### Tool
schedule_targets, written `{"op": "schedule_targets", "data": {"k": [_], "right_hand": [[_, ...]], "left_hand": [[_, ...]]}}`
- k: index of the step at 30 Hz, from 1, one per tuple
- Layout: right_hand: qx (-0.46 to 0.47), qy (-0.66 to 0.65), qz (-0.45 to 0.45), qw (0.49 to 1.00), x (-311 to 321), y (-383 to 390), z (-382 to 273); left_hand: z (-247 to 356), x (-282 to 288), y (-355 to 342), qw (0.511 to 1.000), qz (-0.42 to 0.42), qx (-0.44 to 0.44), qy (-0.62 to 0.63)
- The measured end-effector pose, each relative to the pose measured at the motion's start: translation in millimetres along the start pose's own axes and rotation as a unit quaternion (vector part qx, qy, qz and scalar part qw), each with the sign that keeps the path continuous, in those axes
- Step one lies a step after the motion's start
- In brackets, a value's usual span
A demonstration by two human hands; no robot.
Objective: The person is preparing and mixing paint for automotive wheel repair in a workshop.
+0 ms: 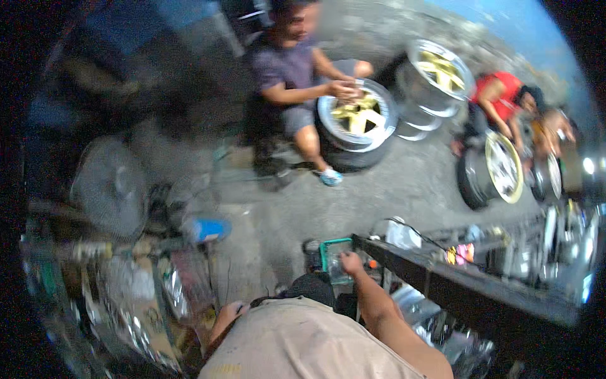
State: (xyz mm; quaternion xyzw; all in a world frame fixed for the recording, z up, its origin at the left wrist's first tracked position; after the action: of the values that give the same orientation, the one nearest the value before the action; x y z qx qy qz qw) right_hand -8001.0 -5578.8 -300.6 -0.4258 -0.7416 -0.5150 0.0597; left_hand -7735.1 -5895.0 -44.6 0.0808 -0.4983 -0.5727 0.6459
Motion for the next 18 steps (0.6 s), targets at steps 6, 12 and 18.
{"op": "schedule_targets", "data": {"k": [6,12,18], "right_hand": [[0.082,-0.144,-0.101,0.981,-7.1,-49.7,30.0],[0.070,-0.103,-0.135,0.983,-26.2,-77.9,62.7],[0.119,0.180,-0.128,0.968,-31.7,-84.5,5.8]], "left_hand": [[7.1,15.0,5.7,0.999,0.031,-0.020,0.013],[-1.9,13.3,18.8,0.997,0.030,-0.015,0.068],[-37.7,-0.7,57.0,0.992,0.030,0.034,0.115]]}}
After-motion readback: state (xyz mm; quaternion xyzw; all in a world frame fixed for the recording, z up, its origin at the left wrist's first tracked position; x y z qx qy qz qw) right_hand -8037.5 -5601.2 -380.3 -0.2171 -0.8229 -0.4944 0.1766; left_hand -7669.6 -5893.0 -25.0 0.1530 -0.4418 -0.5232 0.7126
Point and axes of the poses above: each hand's wrist, its own y-axis away from the middle knuckle, its own x-axis out of the back of the hand, z = x × y, the point moved 5 cm from there along -y, towards the middle knuckle, and after that the axes turned 3 degrees about z, right-handed, at the moved point
